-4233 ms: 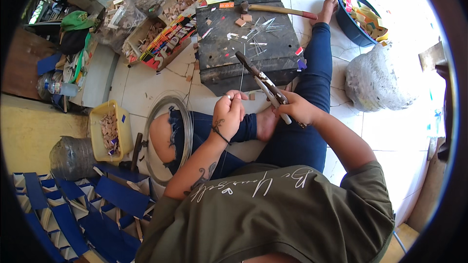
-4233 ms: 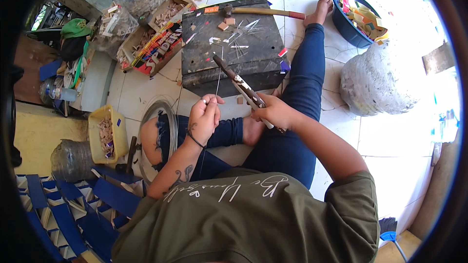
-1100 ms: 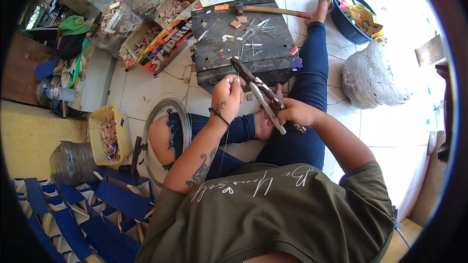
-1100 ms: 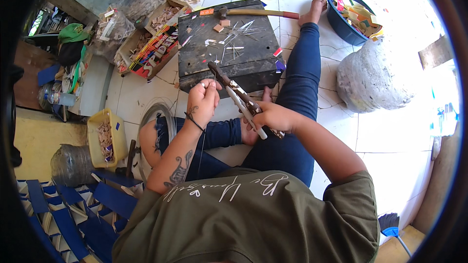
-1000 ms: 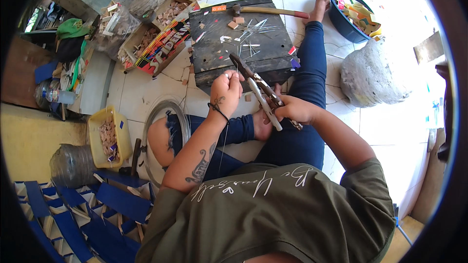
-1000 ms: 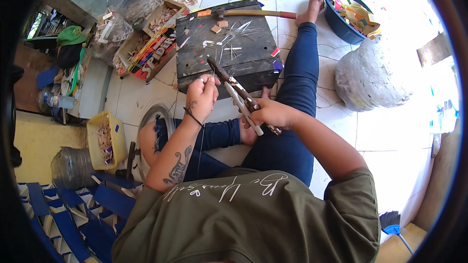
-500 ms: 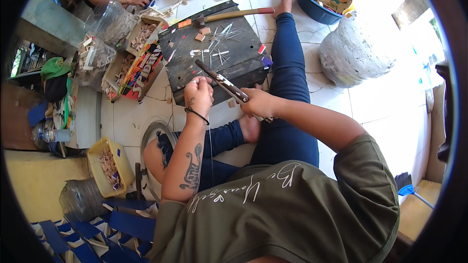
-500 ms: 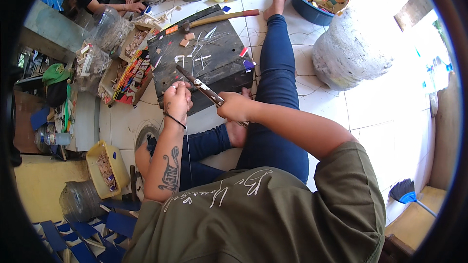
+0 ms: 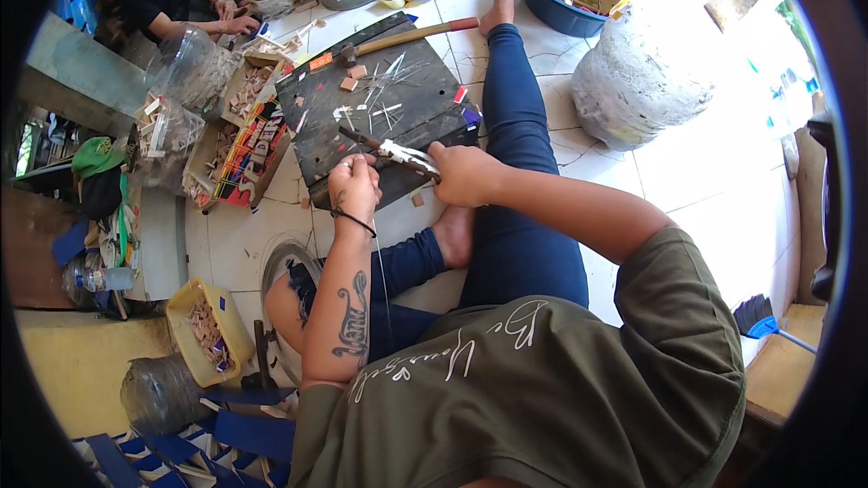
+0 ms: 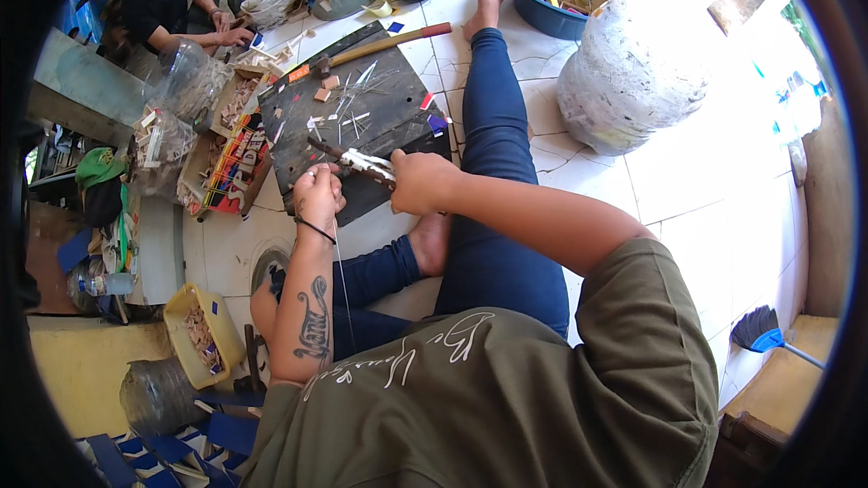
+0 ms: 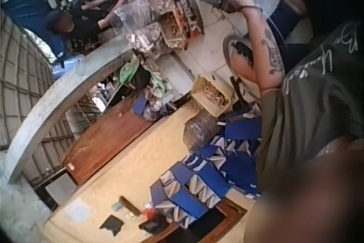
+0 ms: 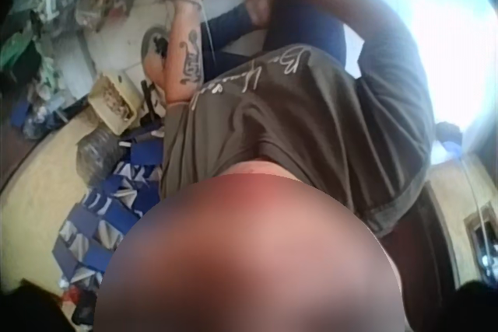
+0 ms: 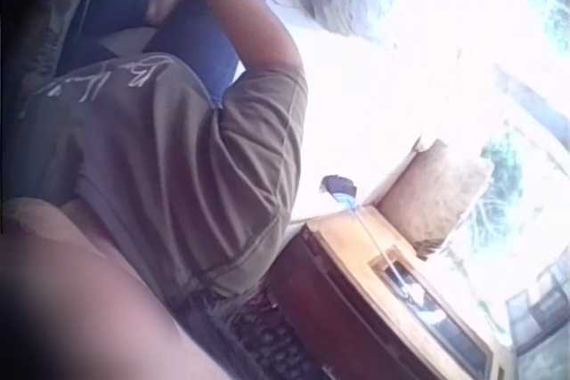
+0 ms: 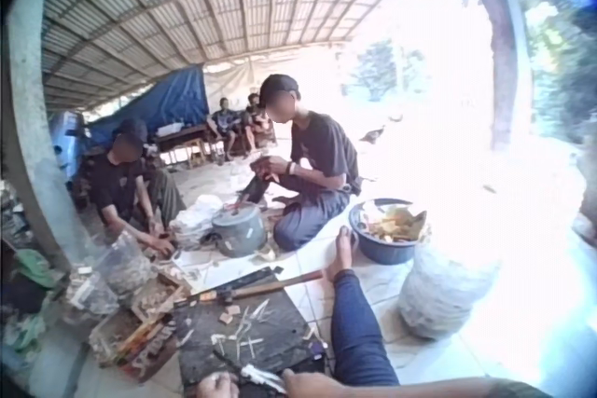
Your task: The person sits on the floor and repeatedly cuts short lengths of thin metal wire using pliers. They pull wire from a coil, cut it, and place the pieces on a nearby wooden block.
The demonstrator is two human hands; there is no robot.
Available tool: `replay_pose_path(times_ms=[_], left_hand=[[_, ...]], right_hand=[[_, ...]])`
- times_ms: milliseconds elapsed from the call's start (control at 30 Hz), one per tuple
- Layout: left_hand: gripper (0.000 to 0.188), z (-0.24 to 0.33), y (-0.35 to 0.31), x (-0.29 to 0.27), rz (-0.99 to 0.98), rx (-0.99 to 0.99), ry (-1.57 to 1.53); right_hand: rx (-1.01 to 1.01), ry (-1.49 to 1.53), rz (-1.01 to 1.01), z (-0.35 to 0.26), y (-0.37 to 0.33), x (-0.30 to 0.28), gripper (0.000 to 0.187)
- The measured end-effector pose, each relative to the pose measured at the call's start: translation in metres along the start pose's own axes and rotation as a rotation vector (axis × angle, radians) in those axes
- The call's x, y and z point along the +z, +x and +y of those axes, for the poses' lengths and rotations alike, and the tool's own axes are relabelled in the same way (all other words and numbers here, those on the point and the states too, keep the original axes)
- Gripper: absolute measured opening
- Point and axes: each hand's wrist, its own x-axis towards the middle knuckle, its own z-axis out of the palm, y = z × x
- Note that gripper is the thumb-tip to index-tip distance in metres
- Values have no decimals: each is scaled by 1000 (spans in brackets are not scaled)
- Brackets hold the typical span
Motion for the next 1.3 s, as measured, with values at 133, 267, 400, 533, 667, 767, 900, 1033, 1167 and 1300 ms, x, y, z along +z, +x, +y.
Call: replay_pose_path(times_ms=[133, 267, 400, 533, 667, 767, 900, 1033, 1167, 1300], left_hand=[[23, 3, -4, -1, 11, 37, 33], [22, 4, -10, -7, -40, 83, -124], [20, 2, -20, -15, -98, 61, -290], [19, -15, -37, -14, -136, -9, -327], [20, -42, -59, -25, -187, -86, -381], [22, -53, -74, -42, -52, -64, -283], [23, -55, -89, -58, 68, 36, -246], [22, -46, -88, -79, 109, 139, -232], [21, -46, -82, -108, 153, 104, -203], [22, -59, -83, -134, 65, 145, -373]], right_hand=[[-78, 46, -82, 4, 5, -8, 49], [-109, 796, -460, 18, 10, -13, 59], [-147, 1253, -630, 26, 3, -7, 75], [-293, 1268, -350, 53, -46, -3, 63], [42, 828, 224, 121, -102, 1, 64], [347, 91, 560, 179, -117, 25, 64], [712, -124, 493, 233, -109, 79, 70], [774, -192, 561, 250, -89, 116, 69], [736, -312, 539, 241, -76, 100, 67], [382, -152, 954, 223, -32, 37, 55]])
